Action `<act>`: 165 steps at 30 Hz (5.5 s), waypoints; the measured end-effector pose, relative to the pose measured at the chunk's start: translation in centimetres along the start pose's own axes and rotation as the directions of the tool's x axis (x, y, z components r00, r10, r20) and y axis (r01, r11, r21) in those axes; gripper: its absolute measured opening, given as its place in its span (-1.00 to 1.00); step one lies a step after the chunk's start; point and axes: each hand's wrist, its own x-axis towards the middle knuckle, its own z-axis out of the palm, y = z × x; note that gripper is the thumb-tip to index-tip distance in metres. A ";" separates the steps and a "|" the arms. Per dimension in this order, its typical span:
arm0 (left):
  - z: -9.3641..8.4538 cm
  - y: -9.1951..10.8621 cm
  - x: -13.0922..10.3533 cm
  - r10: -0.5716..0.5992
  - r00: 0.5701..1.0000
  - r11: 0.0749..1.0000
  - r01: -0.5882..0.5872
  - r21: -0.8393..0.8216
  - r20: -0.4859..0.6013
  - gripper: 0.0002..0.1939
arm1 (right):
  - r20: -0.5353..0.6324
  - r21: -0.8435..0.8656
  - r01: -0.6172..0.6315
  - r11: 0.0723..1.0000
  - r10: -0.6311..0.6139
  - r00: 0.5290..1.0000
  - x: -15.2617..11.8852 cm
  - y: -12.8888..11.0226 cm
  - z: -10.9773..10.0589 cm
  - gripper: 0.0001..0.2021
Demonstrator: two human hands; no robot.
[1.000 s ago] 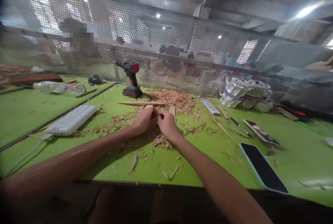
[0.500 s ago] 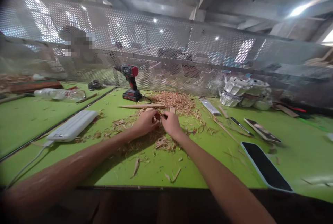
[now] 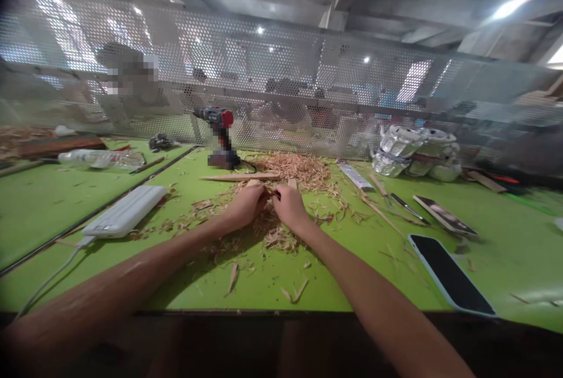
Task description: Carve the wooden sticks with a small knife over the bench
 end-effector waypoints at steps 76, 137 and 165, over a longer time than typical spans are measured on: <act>-0.8 0.0 0.0 -0.050 0.999 0.998 0.049 -0.047 -0.016 -0.86 | -0.023 0.345 -0.117 0.931 0.133 0.991 0.3 1.3 1.2 -0.79; -1.1 -0.1 -0.5 -0.096 0.995 0.993 0.097 -0.061 0.021 -0.86 | 0.143 0.394 -0.213 0.894 0.169 0.975 -0.2 0.1 0.0 -0.66; -2.4 -0.3 0.1 -0.047 0.998 0.995 0.044 -0.091 -0.033 -0.55 | -0.066 0.329 -0.135 0.935 0.165 0.984 0.9 3.1 -1.0 -0.59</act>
